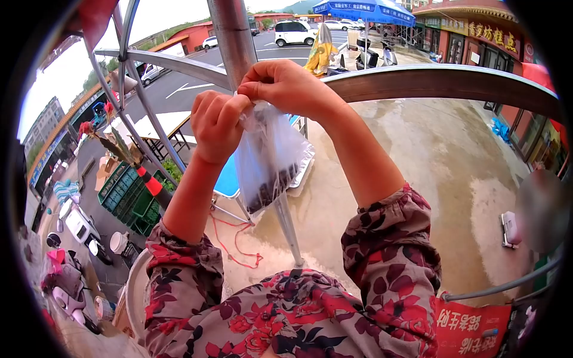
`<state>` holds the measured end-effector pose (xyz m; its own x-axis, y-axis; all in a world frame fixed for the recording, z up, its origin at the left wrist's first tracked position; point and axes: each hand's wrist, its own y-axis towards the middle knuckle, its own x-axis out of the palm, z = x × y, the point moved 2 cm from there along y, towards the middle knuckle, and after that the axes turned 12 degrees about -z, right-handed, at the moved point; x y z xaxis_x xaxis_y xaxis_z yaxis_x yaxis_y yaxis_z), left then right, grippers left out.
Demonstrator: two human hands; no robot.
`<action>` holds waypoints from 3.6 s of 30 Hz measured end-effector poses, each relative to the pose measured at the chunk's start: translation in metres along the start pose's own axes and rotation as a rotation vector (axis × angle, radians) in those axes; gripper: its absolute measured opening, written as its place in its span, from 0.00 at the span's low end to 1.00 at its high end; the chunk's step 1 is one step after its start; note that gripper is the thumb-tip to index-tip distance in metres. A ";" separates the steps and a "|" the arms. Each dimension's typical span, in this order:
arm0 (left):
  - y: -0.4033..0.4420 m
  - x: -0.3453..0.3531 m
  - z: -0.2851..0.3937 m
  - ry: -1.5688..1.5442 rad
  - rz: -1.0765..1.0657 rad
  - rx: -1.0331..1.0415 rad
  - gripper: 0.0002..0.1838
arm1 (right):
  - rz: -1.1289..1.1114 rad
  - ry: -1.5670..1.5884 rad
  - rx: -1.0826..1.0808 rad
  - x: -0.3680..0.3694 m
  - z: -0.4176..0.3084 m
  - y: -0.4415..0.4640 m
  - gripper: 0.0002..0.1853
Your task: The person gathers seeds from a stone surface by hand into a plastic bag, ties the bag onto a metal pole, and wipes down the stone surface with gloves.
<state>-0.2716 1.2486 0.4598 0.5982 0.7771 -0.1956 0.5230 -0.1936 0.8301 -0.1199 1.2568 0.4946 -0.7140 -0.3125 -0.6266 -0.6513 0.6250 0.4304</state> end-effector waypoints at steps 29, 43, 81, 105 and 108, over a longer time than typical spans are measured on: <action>-0.035 0.001 0.001 -1.714 0.299 -1.032 0.18 | 0.240 -0.517 -0.158 0.010 -0.012 -0.023 0.05; -0.010 0.008 0.006 -1.028 -0.248 -0.799 0.04 | 0.398 -0.675 -0.496 0.022 -0.003 -0.015 0.13; -0.025 0.005 0.014 -0.107 0.068 -0.239 0.11 | 0.388 -0.309 -0.272 0.034 0.002 -0.022 0.05; -0.183 -0.041 0.109 -0.270 -0.021 -0.923 0.18 | 0.797 -0.729 -0.635 0.101 0.025 -0.053 0.06; -0.269 -0.069 0.174 -0.268 -0.304 -1.235 0.14 | 0.374 -0.178 -0.991 0.190 0.039 -0.073 0.05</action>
<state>-0.3478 1.1425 0.1590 0.7324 0.5208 -0.4386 -0.1572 0.7561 0.6353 -0.1979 1.1793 0.3188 -0.9158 -0.0627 -0.3966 -0.3744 -0.2240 0.8998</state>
